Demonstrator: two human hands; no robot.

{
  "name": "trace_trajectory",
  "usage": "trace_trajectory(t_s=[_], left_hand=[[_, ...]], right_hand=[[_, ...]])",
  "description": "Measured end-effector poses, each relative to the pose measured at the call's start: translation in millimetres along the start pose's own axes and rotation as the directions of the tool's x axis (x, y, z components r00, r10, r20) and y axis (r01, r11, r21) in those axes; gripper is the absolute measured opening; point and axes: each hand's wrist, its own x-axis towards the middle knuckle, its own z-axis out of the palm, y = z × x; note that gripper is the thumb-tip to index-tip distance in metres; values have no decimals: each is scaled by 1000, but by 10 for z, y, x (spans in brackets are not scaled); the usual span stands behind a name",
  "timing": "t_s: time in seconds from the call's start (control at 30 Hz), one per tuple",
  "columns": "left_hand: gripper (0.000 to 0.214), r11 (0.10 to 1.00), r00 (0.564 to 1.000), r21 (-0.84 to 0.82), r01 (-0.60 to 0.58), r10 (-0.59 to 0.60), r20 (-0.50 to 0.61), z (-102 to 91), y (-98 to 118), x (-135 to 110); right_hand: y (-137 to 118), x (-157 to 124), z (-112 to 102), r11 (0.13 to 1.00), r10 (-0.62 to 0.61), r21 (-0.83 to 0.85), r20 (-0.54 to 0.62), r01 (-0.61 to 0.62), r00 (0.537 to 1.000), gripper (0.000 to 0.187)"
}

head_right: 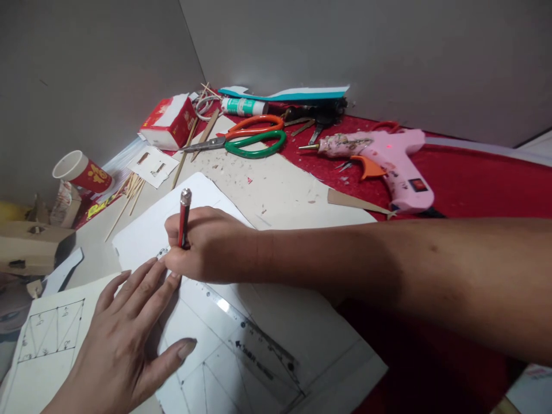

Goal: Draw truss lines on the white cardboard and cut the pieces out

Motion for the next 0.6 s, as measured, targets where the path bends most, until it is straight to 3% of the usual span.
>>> trace_trajectory(t_s=[0.37, 0.6], left_hand=[[73, 1000, 1000, 1, 1, -1, 17, -13, 1, -7], [71, 1000, 1000, -1, -5, 5, -2, -14, 6, -8]], right_hand=[[-34, -18, -16, 998, -49, 34, 10, 49, 999, 16], [-88, -9, -38, 996, 21, 84, 3, -21, 1000, 17]])
